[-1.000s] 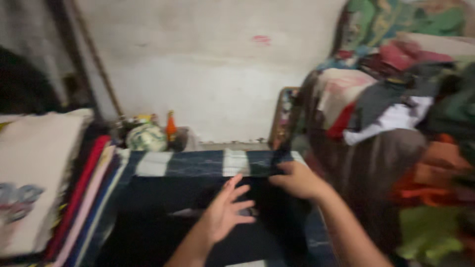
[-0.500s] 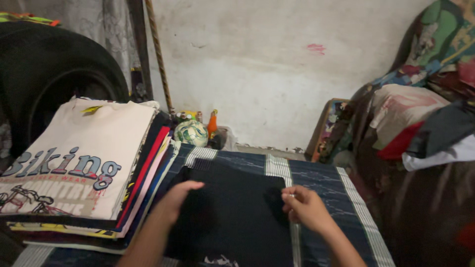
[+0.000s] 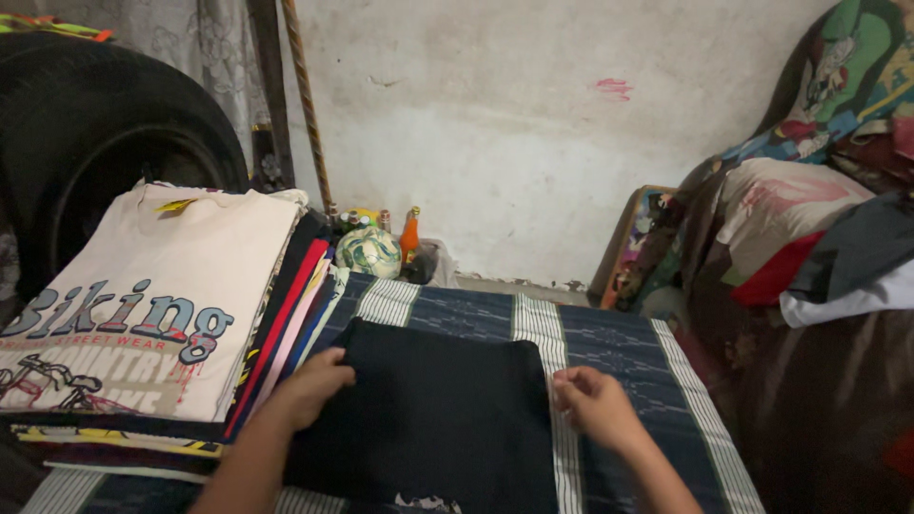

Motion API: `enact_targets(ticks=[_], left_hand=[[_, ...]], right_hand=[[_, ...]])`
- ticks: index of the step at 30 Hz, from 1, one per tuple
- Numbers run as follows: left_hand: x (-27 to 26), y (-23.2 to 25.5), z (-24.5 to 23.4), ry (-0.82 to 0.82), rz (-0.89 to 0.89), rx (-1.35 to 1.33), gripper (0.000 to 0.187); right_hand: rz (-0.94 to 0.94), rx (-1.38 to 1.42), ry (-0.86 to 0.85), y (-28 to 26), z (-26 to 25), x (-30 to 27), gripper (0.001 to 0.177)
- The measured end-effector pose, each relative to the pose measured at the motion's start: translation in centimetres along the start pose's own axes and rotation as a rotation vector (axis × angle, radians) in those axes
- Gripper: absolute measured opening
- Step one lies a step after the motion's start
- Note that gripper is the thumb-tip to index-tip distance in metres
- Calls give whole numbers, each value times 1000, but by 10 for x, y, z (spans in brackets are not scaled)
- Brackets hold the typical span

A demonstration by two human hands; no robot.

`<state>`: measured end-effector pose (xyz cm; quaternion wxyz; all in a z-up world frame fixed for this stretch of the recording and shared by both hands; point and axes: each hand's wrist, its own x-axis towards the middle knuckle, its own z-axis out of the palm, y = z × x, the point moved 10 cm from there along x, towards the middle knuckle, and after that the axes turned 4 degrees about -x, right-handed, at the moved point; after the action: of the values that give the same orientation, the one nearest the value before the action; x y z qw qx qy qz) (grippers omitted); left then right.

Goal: The person folds a black t-shirt with a graphic print on a striped table surface, smoothing and aligning the fabric before stacking it with other folded shirts. The person then picks up a green t-shirt and begins to fold it.

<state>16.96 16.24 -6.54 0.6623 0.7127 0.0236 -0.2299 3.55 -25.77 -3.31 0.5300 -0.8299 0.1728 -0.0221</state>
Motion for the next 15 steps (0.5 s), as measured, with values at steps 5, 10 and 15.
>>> enact_targets(ticks=[5,10,15], left_hand=[[-54,67,56,423,310,1140,48],[-48,41,112,226,265,1183,69],[-37,22,86,270,338,1231,79]], right_hand=[[-165,-471,297,-46,15,2,40],[-285,-907,151,-79,96,-4,60],[33,-1020,50,-54,76,-15,67]])
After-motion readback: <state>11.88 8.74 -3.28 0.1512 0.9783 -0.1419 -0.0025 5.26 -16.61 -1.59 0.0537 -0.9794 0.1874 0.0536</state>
